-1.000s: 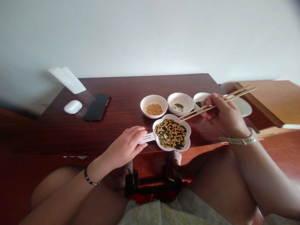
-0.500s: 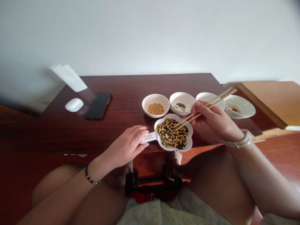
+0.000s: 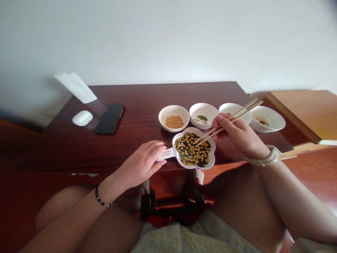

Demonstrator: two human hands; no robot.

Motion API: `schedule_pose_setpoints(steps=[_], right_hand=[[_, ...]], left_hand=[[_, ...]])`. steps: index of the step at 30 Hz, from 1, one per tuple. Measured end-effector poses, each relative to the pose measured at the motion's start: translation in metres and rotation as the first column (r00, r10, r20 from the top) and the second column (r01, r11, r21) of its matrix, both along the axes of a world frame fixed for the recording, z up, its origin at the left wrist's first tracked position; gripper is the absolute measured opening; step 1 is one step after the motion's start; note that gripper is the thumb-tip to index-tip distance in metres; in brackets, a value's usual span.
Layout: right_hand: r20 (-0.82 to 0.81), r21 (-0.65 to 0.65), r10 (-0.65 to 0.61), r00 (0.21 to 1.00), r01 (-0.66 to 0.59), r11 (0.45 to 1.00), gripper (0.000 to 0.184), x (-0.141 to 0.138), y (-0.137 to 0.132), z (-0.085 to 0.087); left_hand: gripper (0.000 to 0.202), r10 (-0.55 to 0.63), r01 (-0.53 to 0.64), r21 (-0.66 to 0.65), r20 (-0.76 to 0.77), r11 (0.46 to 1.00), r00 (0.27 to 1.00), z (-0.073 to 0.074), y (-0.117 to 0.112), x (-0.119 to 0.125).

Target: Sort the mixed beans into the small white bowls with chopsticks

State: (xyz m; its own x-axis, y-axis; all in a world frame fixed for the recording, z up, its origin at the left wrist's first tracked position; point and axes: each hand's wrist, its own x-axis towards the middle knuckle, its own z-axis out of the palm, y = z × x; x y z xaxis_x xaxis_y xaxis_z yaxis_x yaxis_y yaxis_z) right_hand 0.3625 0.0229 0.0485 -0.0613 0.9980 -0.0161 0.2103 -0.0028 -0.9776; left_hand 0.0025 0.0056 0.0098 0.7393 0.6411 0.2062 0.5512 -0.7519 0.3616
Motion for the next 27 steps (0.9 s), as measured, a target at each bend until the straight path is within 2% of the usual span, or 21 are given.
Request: schedule_pose_setpoints(steps=[12, 19, 27], right_hand=[[-0.041, 0.021, -0.043, 0.998, 0.044, 0.999, 0.047, -0.005, -0.002, 0.001], [-0.009, 0.015, 0.027, 1.000, -0.027, 1.000, 0.047, -0.009, -0.002, 0.000], [-0.020, 0.031, 0.000, 1.000, 0.000, 1.000, 0.047, -0.011, -0.004, 0.001]], left_hand=[[0.031, 0.005, -0.004, -0.015, 0.017, 1.000, 1.000, 0.001, 0.000, 0.001], [0.031, 0.008, -0.008, -0.007, 0.016, 1.000, 1.000, 0.000, 0.000, 0.000], [0.030, 0.006, -0.006, 0.001, 0.005, 1.000, 1.000, 0.002, 0.000, 0.001]])
